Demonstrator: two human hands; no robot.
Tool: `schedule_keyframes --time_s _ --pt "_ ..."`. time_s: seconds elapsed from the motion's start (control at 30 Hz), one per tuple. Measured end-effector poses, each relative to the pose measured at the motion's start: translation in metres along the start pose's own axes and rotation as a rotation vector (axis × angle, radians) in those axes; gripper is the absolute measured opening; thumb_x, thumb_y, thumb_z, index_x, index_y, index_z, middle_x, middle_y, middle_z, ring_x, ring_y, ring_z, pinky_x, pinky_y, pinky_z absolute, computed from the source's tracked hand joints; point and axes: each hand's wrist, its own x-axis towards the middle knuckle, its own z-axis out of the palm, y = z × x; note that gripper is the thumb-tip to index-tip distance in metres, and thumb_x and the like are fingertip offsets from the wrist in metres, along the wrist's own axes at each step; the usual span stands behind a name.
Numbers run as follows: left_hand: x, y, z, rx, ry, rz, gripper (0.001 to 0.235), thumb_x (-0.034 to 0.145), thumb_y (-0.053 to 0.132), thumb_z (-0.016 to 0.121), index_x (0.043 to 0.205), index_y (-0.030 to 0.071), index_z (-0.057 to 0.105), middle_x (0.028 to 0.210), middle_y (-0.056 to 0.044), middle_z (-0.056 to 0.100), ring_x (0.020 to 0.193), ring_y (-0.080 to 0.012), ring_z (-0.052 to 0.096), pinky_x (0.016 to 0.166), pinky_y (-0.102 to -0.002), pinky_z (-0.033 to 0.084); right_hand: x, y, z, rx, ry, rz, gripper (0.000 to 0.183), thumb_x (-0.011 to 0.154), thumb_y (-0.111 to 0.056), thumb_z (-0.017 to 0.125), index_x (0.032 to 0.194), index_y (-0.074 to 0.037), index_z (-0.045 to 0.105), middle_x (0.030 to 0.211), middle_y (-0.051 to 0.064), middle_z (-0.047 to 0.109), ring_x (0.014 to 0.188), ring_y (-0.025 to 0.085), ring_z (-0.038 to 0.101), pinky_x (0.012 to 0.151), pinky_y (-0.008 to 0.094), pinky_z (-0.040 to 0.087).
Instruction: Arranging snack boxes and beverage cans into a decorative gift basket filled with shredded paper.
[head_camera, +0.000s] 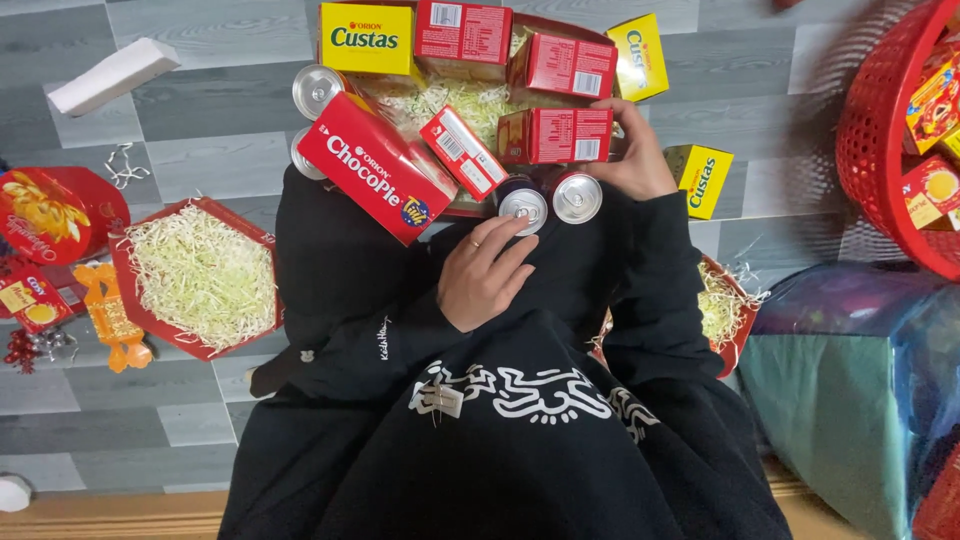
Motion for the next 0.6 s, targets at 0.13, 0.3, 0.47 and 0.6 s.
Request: schedule_keyframes --time_s 0.13,0.3,0.47,0.6 --pt "-0.002 -0.001 -0.001 0.018 -0.016 0.015 0.037 0.086 0.008 0.079 0.120 -0.001 0.068 0.139 -0.015 0.057 0.130 -0.0300 0.055 0.105 -0.040 0.051 0.000 -0.010 0.004 -0.138 0.014 0.030 0.077 0.070 0.013 0.080 0.137 -0.008 0.049 0.135 0.014 0.056 0.119 0.032 0.063 0.096 0.044 0.061" --pt "-0.015 -0.019 0.016 0.165 0.117 0.113 0.031 0.101 0.025 0.064 0.128 0.011 0.068 0.129 -0.014 0.065 0.122 -0.0331 0.063 0.093 -0.036 0.057 0.004 0.006 0.001 -0.206 -0.028 0.049 0.077 0.078 0.011 0.087 0.144 0.000 0.048 0.136 0.031 0.045 0.113 0.064 0.059 0.081 0.065 0.057" --pt "-0.013 -0.021 0.000 0.083 0.274 0.155 0.023 0.099 0.021 0.065 0.115 0.008 0.075 0.114 -0.013 0.072 0.104 -0.0305 0.072 0.089 -0.037 0.062 0.003 0.005 -0.002 -0.385 -0.050 0.011 0.075 0.077 0.002 0.089 0.142 0.002 0.053 0.125 0.030 0.056 0.098 0.055 0.068 0.068 0.055 0.060" --pt "-0.003 -0.013 -0.021 0.000 0.459 0.246 0.014 0.091 0.004 0.071 0.101 0.005 0.080 0.097 -0.013 0.076 0.084 -0.0241 0.074 0.076 -0.034 0.067 0.004 0.008 -0.005 -0.488 -0.059 -0.039 0.072 0.078 -0.004 0.088 0.142 0.003 0.056 0.117 0.029 0.061 0.086 0.046 0.070 0.057 0.050 0.059"
